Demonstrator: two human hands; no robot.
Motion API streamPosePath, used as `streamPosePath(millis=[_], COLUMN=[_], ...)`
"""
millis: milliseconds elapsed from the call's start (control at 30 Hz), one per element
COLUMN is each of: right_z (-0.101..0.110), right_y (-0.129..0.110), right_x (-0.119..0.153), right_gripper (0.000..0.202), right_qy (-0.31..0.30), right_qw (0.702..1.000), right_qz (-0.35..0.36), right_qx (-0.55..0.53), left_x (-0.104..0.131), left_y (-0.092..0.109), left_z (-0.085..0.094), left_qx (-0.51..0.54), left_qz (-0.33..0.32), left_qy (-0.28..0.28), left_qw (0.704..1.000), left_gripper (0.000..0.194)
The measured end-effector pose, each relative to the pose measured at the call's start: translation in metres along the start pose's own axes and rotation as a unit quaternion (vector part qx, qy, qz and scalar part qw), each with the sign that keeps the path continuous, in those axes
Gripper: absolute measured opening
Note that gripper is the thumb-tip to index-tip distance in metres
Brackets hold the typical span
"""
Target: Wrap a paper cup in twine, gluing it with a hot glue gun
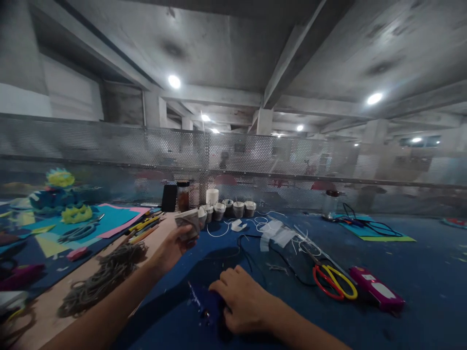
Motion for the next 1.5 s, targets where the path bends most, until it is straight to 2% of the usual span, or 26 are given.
streamPosePath(millis=[100, 167, 233, 300, 400, 500, 567, 800, 1067, 1167, 1300, 1500], right_z=[-0.01, -0.008, 0.001, 0.019, 0.049, 0.063, 0.066, 0.068, 0.074, 0.075, 0.083, 0.092], right_y=[0.0, 0.0, 0.001, 0.007, 0.026, 0.034, 0.038, 0.038, 0.048, 0.048, 0.046, 0.046], right_x=[0.0, 0.0, -0.003, -0.009, -0.022, -0.038, -0.045, -0.046, -0.036, -0.034, -0.029, -0.024], right_gripper=[0.048, 0.048, 0.047, 0.039, 0.017, 0.024, 0.022, 0.004, 0.009, 0.012, 0.007, 0.015], right_qy=[-0.026, -0.025, 0.003, 0.075, 0.226, 0.31, 0.342, 0.355, 0.336, 0.323, 0.345, 0.388], right_qw=[0.999, 0.999, 1.0, 0.995, 0.959, 0.928, 0.914, 0.899, 0.884, 0.892, 0.894, 0.861], right_qz=[-0.002, 0.0, 0.001, -0.016, -0.079, -0.084, -0.09, -0.078, -0.113, -0.114, -0.115, -0.108], right_qx=[0.034, 0.027, -0.007, -0.067, -0.152, -0.191, -0.201, -0.242, -0.305, -0.296, -0.26, -0.309], left_x=[0.003, 0.005, 0.009, 0.013, 0.02, 0.027, 0.029, 0.028, 0.025, 0.025, 0.026, 0.027], left_y=[-0.005, -0.009, -0.012, -0.014, -0.017, -0.017, -0.017, -0.022, -0.027, -0.026, -0.026, -0.028], left_z=[-0.006, -0.011, -0.018, -0.025, -0.038, -0.05, -0.054, -0.053, -0.049, -0.049, -0.049, -0.051], left_qx=[-0.017, -0.021, -0.023, -0.022, -0.02, -0.008, -0.002, -0.025, -0.069, -0.085, -0.09, -0.104], left_qz=[0.001, 0.008, 0.014, 0.018, 0.032, 0.031, 0.031, 0.023, 0.028, 0.03, 0.036, 0.045], left_qy=[-0.027, -0.051, -0.077, -0.102, -0.138, -0.177, -0.188, -0.186, -0.166, -0.165, -0.163, -0.166], left_qw=[0.999, 0.998, 0.997, 0.994, 0.99, 0.984, 0.982, 0.982, 0.983, 0.982, 0.982, 0.98], left_gripper=[0.03, 0.03, 0.03, 0.032, 0.035, 0.039, 0.039, 0.039, 0.046, 0.047, 0.048, 0.05])
Point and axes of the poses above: each hand's wrist, its own x-axis away from the middle knuckle, its own z-axis out of the back of the hand, y = z × x, the point moved 9 cm from there along -x, towards the middle knuckle, and after that the axes turned 5 degrees about -x, right-handed, at the moved point
